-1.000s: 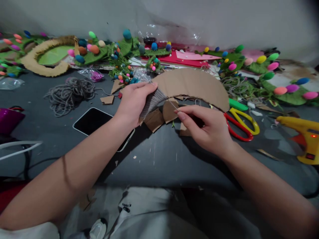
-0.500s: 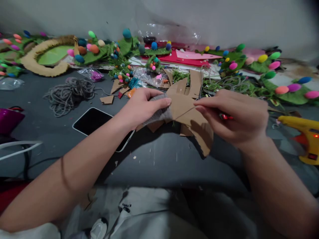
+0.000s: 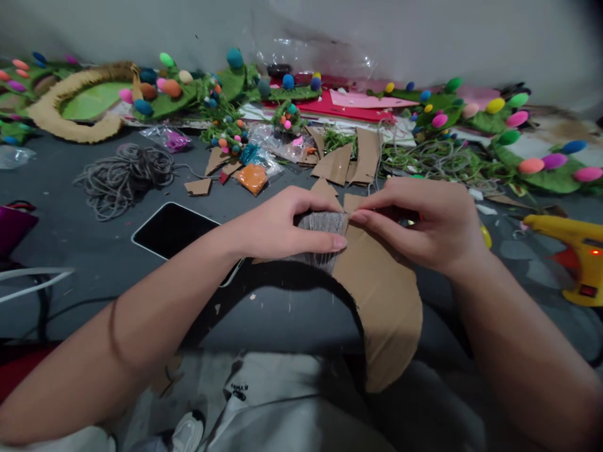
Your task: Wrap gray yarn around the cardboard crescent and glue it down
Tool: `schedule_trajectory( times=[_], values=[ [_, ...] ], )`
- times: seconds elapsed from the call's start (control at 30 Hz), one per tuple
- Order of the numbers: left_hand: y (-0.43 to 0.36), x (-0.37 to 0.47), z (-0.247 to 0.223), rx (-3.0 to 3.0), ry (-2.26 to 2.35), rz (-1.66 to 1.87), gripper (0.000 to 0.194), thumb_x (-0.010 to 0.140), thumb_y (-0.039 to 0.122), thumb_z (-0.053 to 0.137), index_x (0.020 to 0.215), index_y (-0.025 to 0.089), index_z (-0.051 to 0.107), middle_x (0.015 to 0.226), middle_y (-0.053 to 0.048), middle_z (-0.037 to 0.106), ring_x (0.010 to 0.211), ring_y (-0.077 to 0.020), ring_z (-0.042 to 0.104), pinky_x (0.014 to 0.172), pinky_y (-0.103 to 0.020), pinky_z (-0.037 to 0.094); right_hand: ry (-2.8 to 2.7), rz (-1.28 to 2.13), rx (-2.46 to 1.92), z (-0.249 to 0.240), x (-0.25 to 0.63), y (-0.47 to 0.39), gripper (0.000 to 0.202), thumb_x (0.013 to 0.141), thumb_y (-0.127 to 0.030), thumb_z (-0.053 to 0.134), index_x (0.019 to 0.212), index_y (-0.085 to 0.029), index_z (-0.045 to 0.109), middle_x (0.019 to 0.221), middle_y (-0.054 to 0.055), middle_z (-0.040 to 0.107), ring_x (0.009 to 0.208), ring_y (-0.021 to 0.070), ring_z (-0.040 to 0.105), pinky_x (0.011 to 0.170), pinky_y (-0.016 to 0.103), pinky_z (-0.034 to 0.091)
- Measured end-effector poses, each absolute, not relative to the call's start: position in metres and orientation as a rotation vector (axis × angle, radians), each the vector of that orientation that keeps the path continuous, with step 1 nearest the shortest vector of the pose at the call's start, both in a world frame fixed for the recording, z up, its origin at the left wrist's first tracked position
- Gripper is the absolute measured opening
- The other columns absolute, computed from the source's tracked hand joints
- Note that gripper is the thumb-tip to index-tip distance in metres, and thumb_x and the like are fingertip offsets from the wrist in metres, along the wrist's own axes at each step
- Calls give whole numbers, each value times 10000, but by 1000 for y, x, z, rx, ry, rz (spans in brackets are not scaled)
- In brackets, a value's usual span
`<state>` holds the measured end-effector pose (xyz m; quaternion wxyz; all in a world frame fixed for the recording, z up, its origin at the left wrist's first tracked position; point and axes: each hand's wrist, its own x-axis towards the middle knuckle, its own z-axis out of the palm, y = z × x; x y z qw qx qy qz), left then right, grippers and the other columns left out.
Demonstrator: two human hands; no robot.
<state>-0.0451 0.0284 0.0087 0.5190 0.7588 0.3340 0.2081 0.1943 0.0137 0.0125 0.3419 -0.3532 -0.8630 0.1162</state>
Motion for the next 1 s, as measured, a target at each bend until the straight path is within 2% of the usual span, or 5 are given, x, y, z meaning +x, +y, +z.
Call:
schedule_trajectory(
  times=[0.13, 0.27, 0.47, 0.73, 1.0],
  values=[
    [26, -45, 8, 1856, 781, 476, 300, 802, 411, 766, 1034, 223, 795, 901, -10, 745, 796, -186, 663, 683, -240, 504, -2252, 345, -944, 11, 196, 15, 178, 925, -408, 674, 853, -259, 743, 689, -6, 671, 571, 119, 555, 532, 283, 390],
    [25, -44, 9, 1895, 737, 404, 281, 769, 368, 789, 1003, 215, 804, 887, -10, 746, 779, -187, 656, 685, -243, 501, -2317, 397, -901, 8, 199, 19, 165, 940, -384, 654, 868, -259, 734, 720, -6, 684, 609, 124, 578, 560, 281, 414],
    [24, -45, 10, 1812, 693, 446, 270, 766, 295, 801, 1024, 217, 801, 936, -23, 766, 800, -184, 683, 707, -228, 521, -2268, 436, -932, 10, 200, 19, 226, 923, -459, 665, 854, -256, 738, 704, -2, 676, 587, 127, 568, 550, 285, 411],
    [22, -45, 10, 1818, 691, 489, 257, 818, 365, 769, 1026, 215, 774, 900, -30, 735, 807, -182, 666, 709, -229, 528, -2206, 384, -974, 11, 199, 17, 195, 907, -393, 683, 817, -228, 736, 665, -5, 662, 529, 102, 513, 485, 265, 338],
    [17, -41, 8, 1845, 765, 618, 225, 832, 410, 750, 937, 211, 758, 788, -8, 682, 666, -134, 580, 604, -213, 453, -2162, 464, -980, 9, 200, 18, 185, 907, -395, 696, 837, -228, 732, 703, -3, 677, 573, 115, 564, 512, 262, 402]
  ],
)
